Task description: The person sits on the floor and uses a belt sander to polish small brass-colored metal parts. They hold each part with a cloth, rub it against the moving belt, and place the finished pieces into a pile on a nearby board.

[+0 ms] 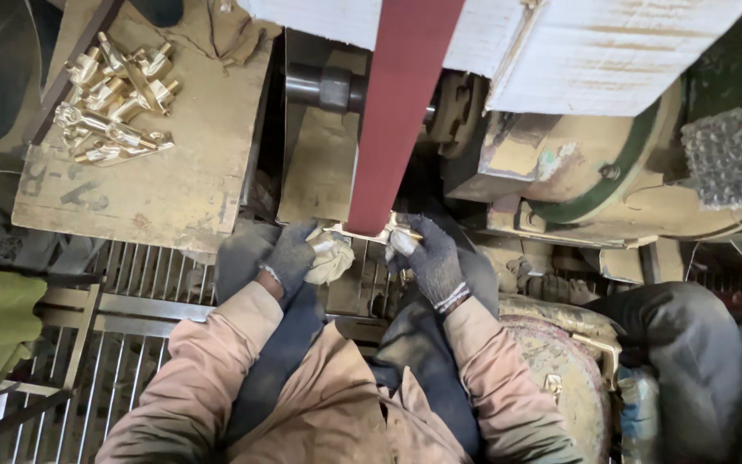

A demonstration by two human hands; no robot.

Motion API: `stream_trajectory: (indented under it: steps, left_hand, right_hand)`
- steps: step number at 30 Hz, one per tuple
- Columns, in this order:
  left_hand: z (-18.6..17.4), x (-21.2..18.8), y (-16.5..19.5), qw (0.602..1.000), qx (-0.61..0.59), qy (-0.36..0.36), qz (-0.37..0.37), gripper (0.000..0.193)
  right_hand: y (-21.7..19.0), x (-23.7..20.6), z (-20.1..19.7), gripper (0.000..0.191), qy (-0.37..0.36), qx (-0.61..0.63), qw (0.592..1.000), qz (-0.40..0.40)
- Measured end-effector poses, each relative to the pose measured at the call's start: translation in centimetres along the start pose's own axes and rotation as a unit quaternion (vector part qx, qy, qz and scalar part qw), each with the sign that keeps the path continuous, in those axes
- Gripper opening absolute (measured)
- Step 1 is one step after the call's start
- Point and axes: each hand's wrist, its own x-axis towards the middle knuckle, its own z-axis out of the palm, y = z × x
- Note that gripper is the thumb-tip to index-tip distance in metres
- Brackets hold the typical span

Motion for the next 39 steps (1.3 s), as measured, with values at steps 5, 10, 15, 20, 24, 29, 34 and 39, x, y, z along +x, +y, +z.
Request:
stream_trajectory:
  steps: [5,10,15,20,24,29,34,39]
  left_hand:
    - [0.1,1.3,-0.8,0.998,0.018,0.059,-0.033,0.02]
    - [-0.1,0.6,-0.8,0.998,0.041,0.038,-0.003,0.019]
    - [-0.1,-0.6,-0.1,0.995,0.085,-0.006,0.059,0.016]
    - [0.1,-0.1,-0.1,0.94,0.32,0.051,0.108,0.011]
    - [0.0,0.4,-1.1,0.979,0.192,0.047,0.043,0.01]
    - [-0.2,0.8,-2.2,0.996,0.085,0.023,-0.006,0.009]
    - [-0.6,0.2,-2.4,0.993,0.113,0.011,-0.015,0.01]
    - [-1.1,-2.0,-1.6,0.97,0.232,-0.034,0.059,0.017]
  right_hand:
    - [0.0,2.0,0.1,0.035,0.028,0.082,0.985,0.152]
    - [0.4,0.8,-0.2,0.033,0.017,0.045,0.997,0.067]
    - [0.8,-0.1,-0.6,0.031,-0.009,0.048,0.999,-0.004]
    - [0.7,1.3,-0.7,0.03,0.012,0.101,0.99,0.102]
    - [0.6,1.9,-0.8,0.031,0.017,0.123,0.982,0.145]
    - [0.2,2.0,-0.9,0.03,0.035,0.125,0.973,0.192]
    - [-0.5,1.3,-1.0,0.034,0.008,0.181,0.96,0.212]
    - [-1.5,-2.6,-1.3,0.032,0.002,0.071,0.993,0.095]
